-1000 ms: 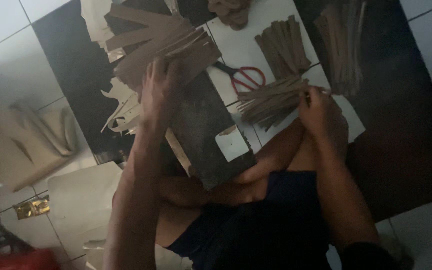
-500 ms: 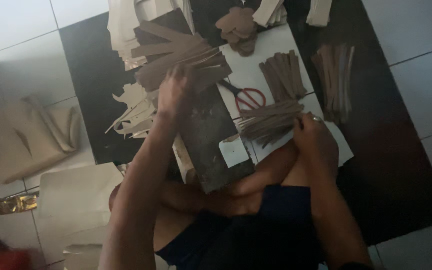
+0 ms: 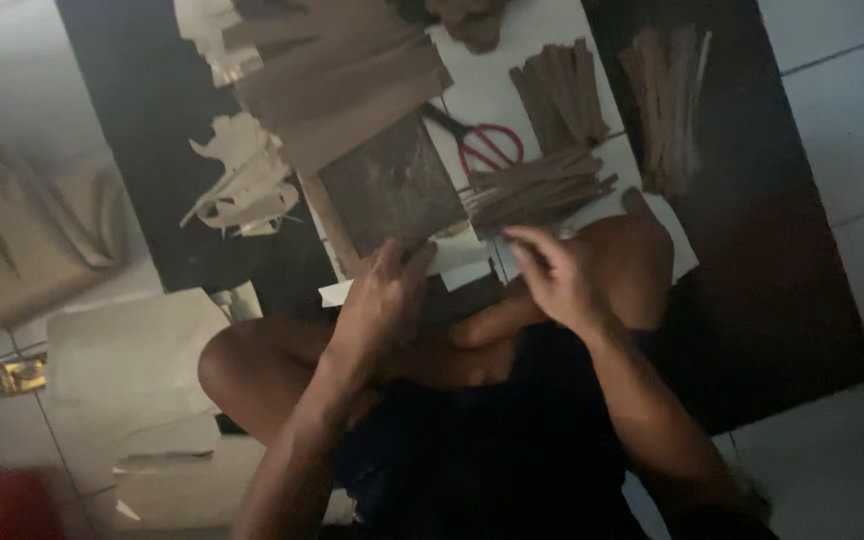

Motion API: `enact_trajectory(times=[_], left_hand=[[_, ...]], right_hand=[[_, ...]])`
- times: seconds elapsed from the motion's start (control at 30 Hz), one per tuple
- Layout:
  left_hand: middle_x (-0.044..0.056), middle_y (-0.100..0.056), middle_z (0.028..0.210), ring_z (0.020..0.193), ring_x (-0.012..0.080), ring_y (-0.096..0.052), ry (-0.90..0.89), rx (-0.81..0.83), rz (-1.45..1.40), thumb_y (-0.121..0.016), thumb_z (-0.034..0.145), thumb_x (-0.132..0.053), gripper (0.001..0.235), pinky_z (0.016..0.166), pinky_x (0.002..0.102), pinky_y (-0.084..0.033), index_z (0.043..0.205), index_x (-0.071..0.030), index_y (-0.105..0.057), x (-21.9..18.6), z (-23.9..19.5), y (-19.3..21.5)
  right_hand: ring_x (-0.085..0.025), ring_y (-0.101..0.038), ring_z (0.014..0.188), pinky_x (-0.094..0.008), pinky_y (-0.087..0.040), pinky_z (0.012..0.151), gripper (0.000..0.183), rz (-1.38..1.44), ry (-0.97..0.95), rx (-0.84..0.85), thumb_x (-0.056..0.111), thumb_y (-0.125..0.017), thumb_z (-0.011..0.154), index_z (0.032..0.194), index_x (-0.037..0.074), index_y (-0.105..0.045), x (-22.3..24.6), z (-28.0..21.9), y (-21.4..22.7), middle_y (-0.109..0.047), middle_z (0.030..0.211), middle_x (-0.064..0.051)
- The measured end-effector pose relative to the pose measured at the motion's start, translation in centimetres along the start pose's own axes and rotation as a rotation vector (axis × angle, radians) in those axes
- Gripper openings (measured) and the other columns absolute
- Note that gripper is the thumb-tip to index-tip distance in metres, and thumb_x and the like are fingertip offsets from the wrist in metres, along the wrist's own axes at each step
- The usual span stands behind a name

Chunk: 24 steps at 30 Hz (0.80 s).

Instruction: The person sits on the floor and repeatedly feeds long strips of brown paper into a manual shredder, pulling them through to create thin shreds. The person handles the paper strips one at a time and places the shredded pieces into a pile.

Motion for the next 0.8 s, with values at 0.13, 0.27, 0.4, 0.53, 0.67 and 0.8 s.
enact_trajectory(times=[0.13, 0.27, 0.4, 0.53, 0.67, 0.8], left_hand=[[0.028, -0.058, 0.122, 0.112, 0.0495, -0.059, -0.145, -0.246, 0.132, -0.065, 0.086, -0.005, 0.049, 0.095, 0.054, -0.051, 0.135, -0.007, -0.065, -3.2, -0.7, 2.3], [0.024, -0.06, 0.117, 0.103, 0.0464, -0.059, -0.191, -0.318, 0.112, -0.07, 0.089, -0.013, 0.042, 0.086, 0.055, -0.051, 0.131, -0.007, -0.067, -3.7, -0.2, 1.2], [0.013, -0.063, 0.116, 0.108, 0.0375, -0.062, -0.256, -0.355, 0.116, -0.07, 0.096, -0.014, 0.033, 0.097, 0.051, -0.053, 0.128, -0.008, -0.07, -3.9, 0.1, 0.5], [0.015, -0.065, 0.121, 0.105, 0.0323, -0.063, -0.263, -0.292, 0.04, -0.07, 0.097, -0.011, 0.031, 0.091, 0.046, -0.054, 0.127, -0.007, -0.071, -3.9, 0.4, 0.3], [0.015, -0.064, 0.124, 0.107, 0.0321, -0.063, -0.272, -0.288, 0.032, -0.07, 0.095, -0.011, 0.032, 0.091, 0.046, -0.053, 0.127, -0.008, -0.071, -3.8, 0.2, 0.4], [0.013, -0.063, 0.129, 0.111, 0.0335, -0.06, -0.3, -0.259, 0.004, -0.066, 0.086, -0.009, 0.039, 0.093, 0.047, -0.051, 0.125, -0.009, -0.071, -3.7, -0.3, 0.3]], right_hand=[[-0.031, -0.072, 0.096, -0.039, -0.058, 0.078, 0.029, -0.23, 0.247, 0.085, 0.004, -0.067, 0.097, 0.125, 0.001, -0.069, 5.4, 1.0, -1.6, -0.072, 0.112, -0.016], [-0.03, -0.074, 0.092, -0.039, -0.059, 0.076, 0.025, -0.252, 0.141, 0.195, 0.003, -0.069, 0.094, 0.119, 0.002, -0.069, 5.8, 2.3, -2.0, -0.073, 0.111, -0.015], [-0.029, -0.074, 0.095, -0.037, -0.06, 0.078, 0.027, -0.312, 0.202, 0.214, 0.001, -0.07, 0.093, 0.12, 0.002, -0.07, 6.3, 2.5, -1.7, -0.073, 0.113, -0.014], [-0.029, -0.074, 0.091, -0.037, -0.06, 0.076, 0.031, -0.332, 0.292, 0.214, -0.002, -0.069, 0.089, 0.119, 0.002, -0.073, 6.6, 2.6, -1.7, -0.074, 0.114, -0.014], [-0.022, -0.076, 0.089, -0.032, -0.061, 0.073, 0.025, -0.354, 0.341, 0.219, -0.002, -0.069, 0.091, 0.115, 0.005, -0.077, 6.7, 3.0, -1.8, -0.077, 0.109, -0.009], [-0.017, -0.075, 0.083, -0.029, -0.059, 0.068, 0.022, -0.41, 0.439, 0.187, -0.002, -0.07, 0.092, 0.11, 0.007, -0.079, 7.4, 2.8, -1.2, -0.077, 0.105, -0.005]])
Point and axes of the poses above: each hand's wrist, its own z-axis towards the middle knuckle, its own y-axis out of the back of the hand, x = y × z, the point moved 8 cm from there along z, towards the middle knuckle
